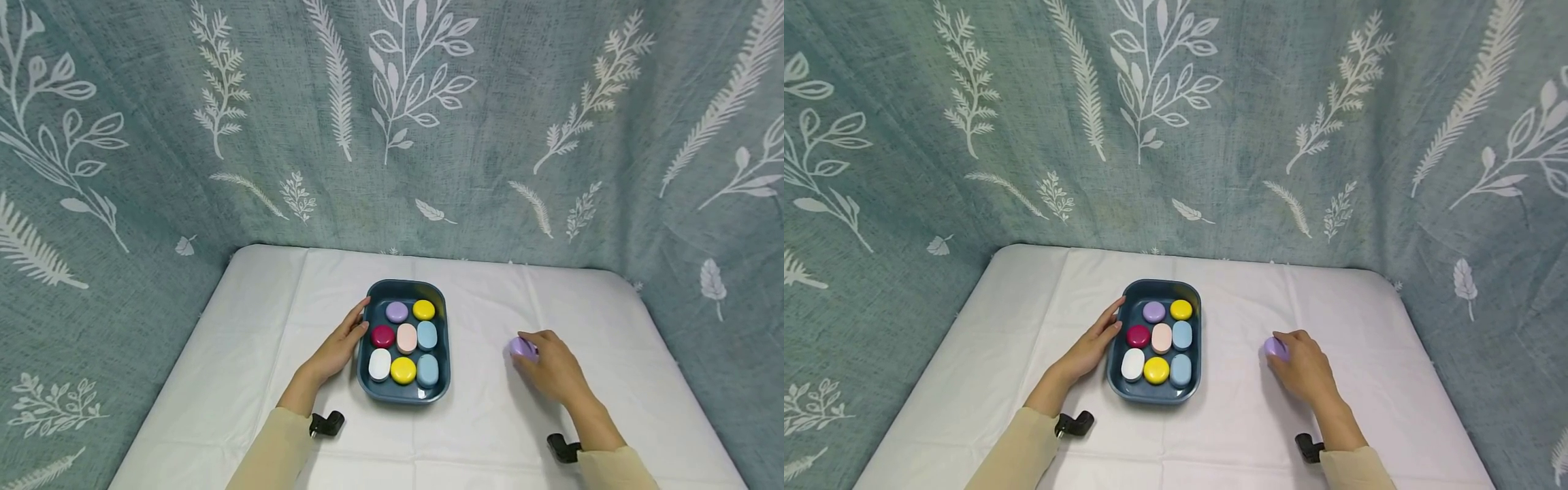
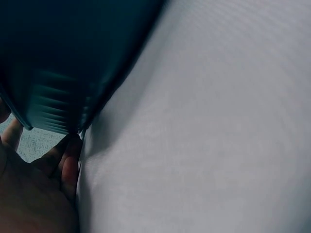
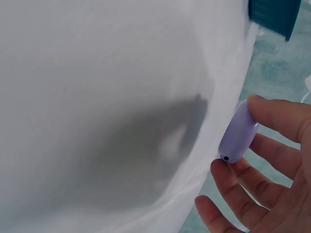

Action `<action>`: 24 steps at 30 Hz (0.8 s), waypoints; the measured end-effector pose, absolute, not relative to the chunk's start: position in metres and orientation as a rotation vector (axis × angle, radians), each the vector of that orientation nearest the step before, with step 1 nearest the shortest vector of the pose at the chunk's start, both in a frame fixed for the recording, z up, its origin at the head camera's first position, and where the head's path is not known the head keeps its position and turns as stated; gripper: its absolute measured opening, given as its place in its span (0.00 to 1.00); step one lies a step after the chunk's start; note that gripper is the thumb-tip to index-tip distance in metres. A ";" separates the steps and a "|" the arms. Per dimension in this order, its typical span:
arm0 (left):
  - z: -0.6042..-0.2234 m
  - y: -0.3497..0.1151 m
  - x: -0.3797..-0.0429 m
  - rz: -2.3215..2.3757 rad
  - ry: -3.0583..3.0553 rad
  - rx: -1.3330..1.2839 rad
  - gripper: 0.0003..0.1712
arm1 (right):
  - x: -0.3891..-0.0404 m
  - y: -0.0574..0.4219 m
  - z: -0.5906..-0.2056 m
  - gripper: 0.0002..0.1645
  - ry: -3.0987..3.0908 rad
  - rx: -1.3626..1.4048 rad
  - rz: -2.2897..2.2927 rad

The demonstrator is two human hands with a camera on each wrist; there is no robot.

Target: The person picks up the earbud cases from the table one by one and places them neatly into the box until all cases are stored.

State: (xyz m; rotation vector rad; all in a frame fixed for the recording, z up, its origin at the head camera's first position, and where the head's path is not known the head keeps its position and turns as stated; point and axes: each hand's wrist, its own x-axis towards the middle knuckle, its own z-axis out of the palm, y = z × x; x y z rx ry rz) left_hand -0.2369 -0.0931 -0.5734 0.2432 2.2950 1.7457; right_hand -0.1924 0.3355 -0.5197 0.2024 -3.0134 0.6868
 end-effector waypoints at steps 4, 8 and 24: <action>-0.574 -0.093 -0.237 1.750 2.294 0.254 0.30 | -0.194 0.319 -0.514 0.30 -2.990 0.241 0.696; -0.575 -0.093 -0.237 1.749 2.300 0.257 0.30 | -0.198 0.304 -0.508 0.29 -2.957 0.304 0.701; -0.575 -0.092 -0.236 1.753 2.297 0.243 0.31 | -0.217 0.246 -0.487 0.30 -2.921 0.464 0.749</action>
